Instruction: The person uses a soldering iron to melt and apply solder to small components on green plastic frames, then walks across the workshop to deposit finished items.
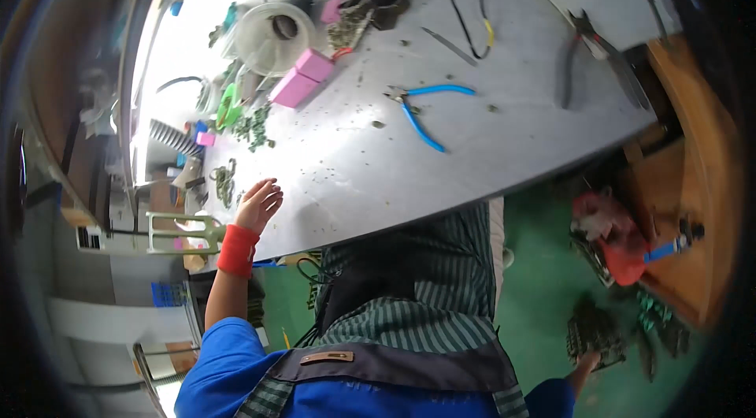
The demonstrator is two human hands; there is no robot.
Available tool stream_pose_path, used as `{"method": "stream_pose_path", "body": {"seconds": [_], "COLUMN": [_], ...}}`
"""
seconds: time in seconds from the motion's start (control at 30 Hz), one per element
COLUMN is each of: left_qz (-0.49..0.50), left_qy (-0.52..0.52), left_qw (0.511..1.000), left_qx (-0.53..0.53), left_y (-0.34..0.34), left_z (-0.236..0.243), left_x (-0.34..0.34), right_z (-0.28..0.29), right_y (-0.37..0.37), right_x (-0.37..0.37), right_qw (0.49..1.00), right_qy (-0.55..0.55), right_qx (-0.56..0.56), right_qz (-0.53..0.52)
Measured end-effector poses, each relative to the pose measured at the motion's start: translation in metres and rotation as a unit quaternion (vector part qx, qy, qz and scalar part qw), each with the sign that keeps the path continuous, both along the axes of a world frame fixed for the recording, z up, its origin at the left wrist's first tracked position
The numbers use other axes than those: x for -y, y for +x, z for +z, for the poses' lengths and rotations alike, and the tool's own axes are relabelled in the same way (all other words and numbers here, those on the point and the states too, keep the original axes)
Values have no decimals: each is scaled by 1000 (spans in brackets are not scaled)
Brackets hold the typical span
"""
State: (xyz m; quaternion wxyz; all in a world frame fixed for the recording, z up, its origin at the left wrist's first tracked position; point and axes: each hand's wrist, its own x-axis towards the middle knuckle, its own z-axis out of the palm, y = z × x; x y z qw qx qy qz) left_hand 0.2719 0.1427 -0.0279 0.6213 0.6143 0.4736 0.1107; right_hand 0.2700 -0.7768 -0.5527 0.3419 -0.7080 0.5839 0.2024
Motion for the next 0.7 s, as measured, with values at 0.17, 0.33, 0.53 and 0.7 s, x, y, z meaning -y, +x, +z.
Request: {"method": "stream_pose_path", "body": {"seconds": [0.17,0.33,0.53,0.7], "left_qz": [69,15,76,26], "left_qy": [75,496,583,503], "left_qw": [993,858,791,864], "left_qx": [-60,-134,-169,-22], "left_y": [-11,-13,68,45], "left_z": [-38,-67,-122,-102], "left_x": [-51,-154,-157,-146], "right_z": [29,77,150,321], "right_y": [22,70,116,163], "right_x": [-3,-89,-136,-311], "right_qw": [996,999,932,837], "right_qy": [-5,-34,146,257], "right_qx": [-55,-30,-139,-82], "right_qz": [-68,-19,301,477]}}
